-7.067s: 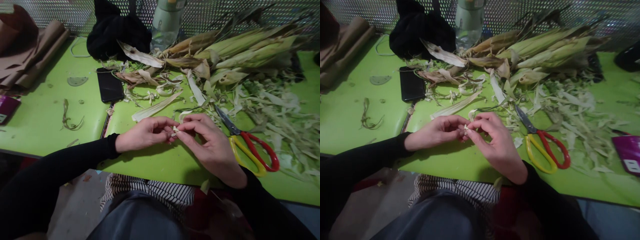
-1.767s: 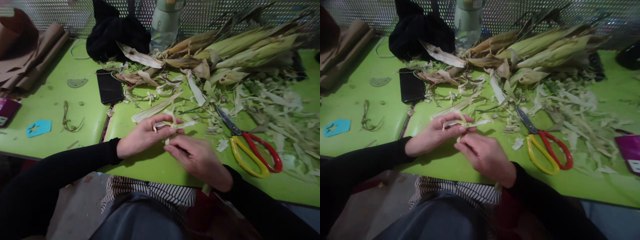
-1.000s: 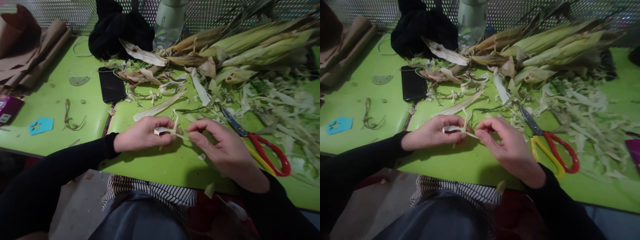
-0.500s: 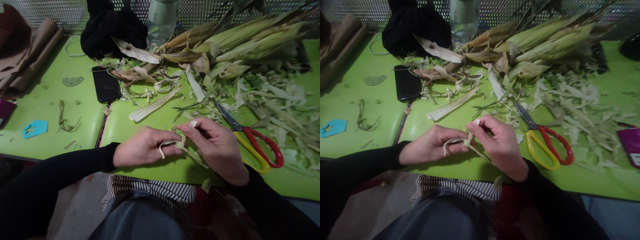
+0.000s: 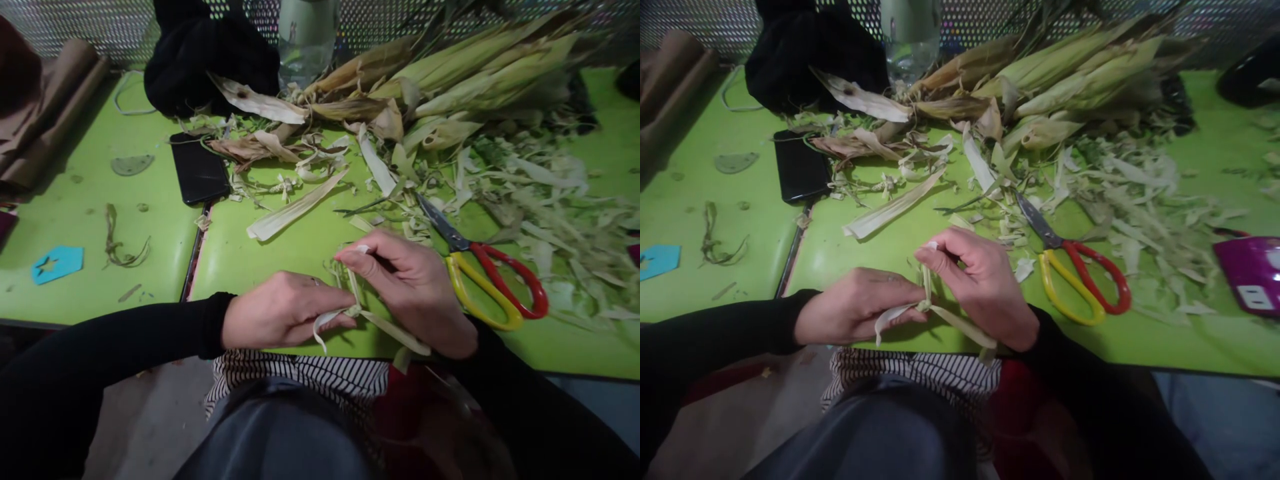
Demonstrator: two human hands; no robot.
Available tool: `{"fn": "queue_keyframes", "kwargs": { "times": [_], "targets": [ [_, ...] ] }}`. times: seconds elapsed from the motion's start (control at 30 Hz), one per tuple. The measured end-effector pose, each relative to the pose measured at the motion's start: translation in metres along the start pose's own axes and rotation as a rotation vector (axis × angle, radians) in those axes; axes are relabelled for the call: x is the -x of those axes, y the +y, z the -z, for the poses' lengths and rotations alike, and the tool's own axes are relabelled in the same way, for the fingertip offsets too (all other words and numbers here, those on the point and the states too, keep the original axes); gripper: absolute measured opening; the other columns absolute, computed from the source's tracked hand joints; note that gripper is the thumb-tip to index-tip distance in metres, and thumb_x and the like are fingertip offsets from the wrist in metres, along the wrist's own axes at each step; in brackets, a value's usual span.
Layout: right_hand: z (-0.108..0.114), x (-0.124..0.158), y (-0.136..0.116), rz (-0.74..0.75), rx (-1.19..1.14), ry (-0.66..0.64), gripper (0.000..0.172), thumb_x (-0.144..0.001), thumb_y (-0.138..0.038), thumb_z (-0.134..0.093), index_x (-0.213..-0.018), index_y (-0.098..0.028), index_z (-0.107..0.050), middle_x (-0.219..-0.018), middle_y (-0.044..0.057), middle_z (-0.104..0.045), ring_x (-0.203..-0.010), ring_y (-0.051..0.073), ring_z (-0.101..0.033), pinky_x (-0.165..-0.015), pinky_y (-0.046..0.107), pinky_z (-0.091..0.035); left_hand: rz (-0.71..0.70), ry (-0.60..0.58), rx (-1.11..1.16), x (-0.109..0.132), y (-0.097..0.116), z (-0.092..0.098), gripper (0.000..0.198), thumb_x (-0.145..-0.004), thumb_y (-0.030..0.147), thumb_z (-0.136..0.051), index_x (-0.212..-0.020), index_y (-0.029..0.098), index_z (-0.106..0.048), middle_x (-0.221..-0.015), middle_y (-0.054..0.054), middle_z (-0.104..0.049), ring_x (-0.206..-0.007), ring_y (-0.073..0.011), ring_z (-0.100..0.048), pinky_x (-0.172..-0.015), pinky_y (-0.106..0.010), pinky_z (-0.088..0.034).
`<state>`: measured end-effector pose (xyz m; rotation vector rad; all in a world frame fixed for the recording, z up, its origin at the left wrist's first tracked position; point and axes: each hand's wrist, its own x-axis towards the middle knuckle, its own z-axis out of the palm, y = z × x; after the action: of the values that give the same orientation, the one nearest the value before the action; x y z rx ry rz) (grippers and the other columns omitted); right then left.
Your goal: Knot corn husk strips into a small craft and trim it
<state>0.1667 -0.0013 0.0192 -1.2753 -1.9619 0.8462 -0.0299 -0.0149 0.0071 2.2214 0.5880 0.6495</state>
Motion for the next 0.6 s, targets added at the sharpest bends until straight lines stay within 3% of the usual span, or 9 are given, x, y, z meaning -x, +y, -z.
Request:
{"fn": "queue_keyframes", "kwargs": {
  "times": [0.13, 0.23, 0.33, 0.4, 0.5, 0.6],
  "targets": [
    [-0.003, -0.001, 0.002, -0.018, -0.006, -0.035, 0.023, -0.094, -0.035, -0.061, -0.075, -0.023, -0.066, -0.071, -0.001, -0.067, -0.065, 0.015, -0.06, -0.059, 0.028, -0.045, -0.017, -0.01, -0.012, -0.001, -0.003, -0.003, 0.034, -0.101, 0.035, -0.045, -0.085, 0.014, -0.068, -0.07, -0.005, -0.064, -0.065, -0.0127, -0.058, -0.063, -0.022, -0.045],
    [-0.004, -0.005, 0.006, -0.07, -0.072, 0.033, 0.025, -0.092, -0.04, -0.063, -0.074, -0.023, -0.065, -0.066, -0.002, -0.062, -0.059, 0.013, -0.056, -0.055, 0.026, -0.044, 0.122, 0.004, 0.084, -0.005, -0.005, 0.0, 0.03, -0.099, 0.036, -0.05, -0.087, 0.014, -0.067, -0.069, -0.002, -0.064, -0.061, -0.0105, -0.055, -0.062, -0.022, -0.043],
    [0.0, -0.009, 0.009, -0.129, -0.211, 0.053, 0.027, -0.096, -0.046, -0.056, -0.09, -0.023, -0.069, -0.073, 0.0, -0.066, -0.064, 0.014, -0.061, -0.06, 0.027, -0.05, 0.307, 0.136, 0.311, -0.011, -0.007, 0.006, 0.023, -0.092, 0.034, -0.063, -0.099, 0.013, -0.069, -0.081, -0.003, -0.07, -0.068, -0.01, -0.059, -0.067, -0.021, -0.045],
    [0.003, -0.009, 0.01, -0.117, -0.237, 0.007, 0.026, -0.098, -0.044, -0.053, -0.104, -0.025, -0.069, -0.089, 0.003, -0.072, -0.078, 0.017, -0.068, -0.07, 0.03, -0.056, 0.38, 0.207, 0.521, -0.014, -0.008, 0.009, 0.025, -0.089, 0.032, -0.067, -0.105, 0.012, -0.068, -0.091, -0.005, -0.072, -0.078, -0.0116, -0.064, -0.073, -0.022, -0.049],
    [0.006, -0.008, 0.009, -0.073, -0.205, -0.075, 0.023, -0.098, -0.037, -0.053, -0.111, -0.029, -0.069, -0.107, 0.005, -0.074, -0.097, 0.021, -0.07, -0.082, 0.035, -0.059, 0.432, 0.22, 0.81, -0.014, -0.009, 0.012, 0.024, -0.09, 0.031, -0.067, -0.103, 0.012, -0.067, -0.09, -0.006, -0.073, -0.084, -0.0139, -0.069, -0.079, -0.026, -0.054],
    [0.005, -0.007, 0.007, -0.054, -0.224, -0.184, 0.025, -0.097, -0.035, -0.053, -0.115, -0.029, -0.07, -0.103, 0.006, -0.075, -0.096, 0.023, -0.072, -0.079, 0.035, -0.061, 0.477, 0.221, 1.005, -0.012, -0.01, 0.012, 0.023, -0.087, 0.027, -0.071, -0.103, 0.012, -0.065, -0.086, -0.006, -0.074, -0.083, -0.0144, -0.071, -0.081, -0.029, -0.056]
  ]
}}
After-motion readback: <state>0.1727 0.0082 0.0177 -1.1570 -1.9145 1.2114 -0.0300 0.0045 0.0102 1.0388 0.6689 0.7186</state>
